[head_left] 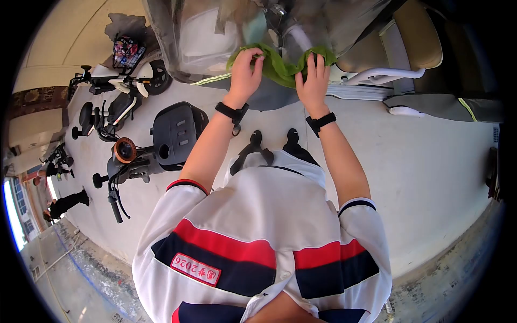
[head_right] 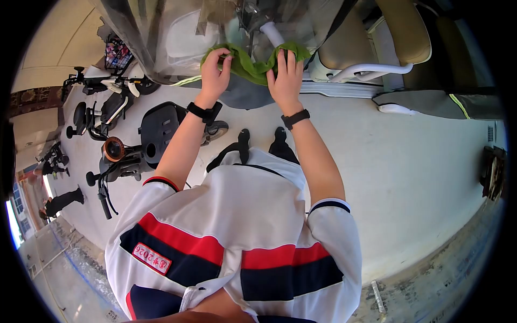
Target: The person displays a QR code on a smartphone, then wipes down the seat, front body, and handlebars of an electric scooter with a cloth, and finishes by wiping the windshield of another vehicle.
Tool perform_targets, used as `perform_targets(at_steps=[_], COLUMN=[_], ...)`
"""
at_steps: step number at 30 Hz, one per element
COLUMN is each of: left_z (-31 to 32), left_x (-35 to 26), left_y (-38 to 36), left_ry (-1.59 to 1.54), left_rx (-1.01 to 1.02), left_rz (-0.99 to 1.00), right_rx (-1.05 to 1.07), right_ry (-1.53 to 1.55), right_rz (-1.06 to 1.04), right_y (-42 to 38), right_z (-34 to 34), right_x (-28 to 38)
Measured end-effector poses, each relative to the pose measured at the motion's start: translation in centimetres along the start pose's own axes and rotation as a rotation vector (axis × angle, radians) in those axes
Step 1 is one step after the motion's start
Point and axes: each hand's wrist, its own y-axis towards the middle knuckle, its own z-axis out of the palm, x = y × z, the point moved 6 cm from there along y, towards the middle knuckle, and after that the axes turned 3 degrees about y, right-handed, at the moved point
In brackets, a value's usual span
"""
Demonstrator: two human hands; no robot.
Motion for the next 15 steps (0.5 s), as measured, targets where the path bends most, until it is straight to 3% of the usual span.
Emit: perform_targets(at_steps=[2, 8, 15], left_z=[0.4, -0.9, -9.1], left_x=[1.3, 7.4, 6.4], left_y=[-1.3, -5.2, -5.7], left_ry=[0.023, 0.050, -0.180], left_rx=[0.019, 0.137, -0.154], left_rz=[-0.012, -0.331, -0.347], right_rx=[-0.028, -0.144, -0.352], right_ry=[0.034, 0.213, 0.302], right_rz=[0.005, -0.035, -0.162], right_y=[-1.1, -0.7, 3.6], right_z=[0.2, -0.4, -1.0], right_x=[-0.2, 1.0, 7.8])
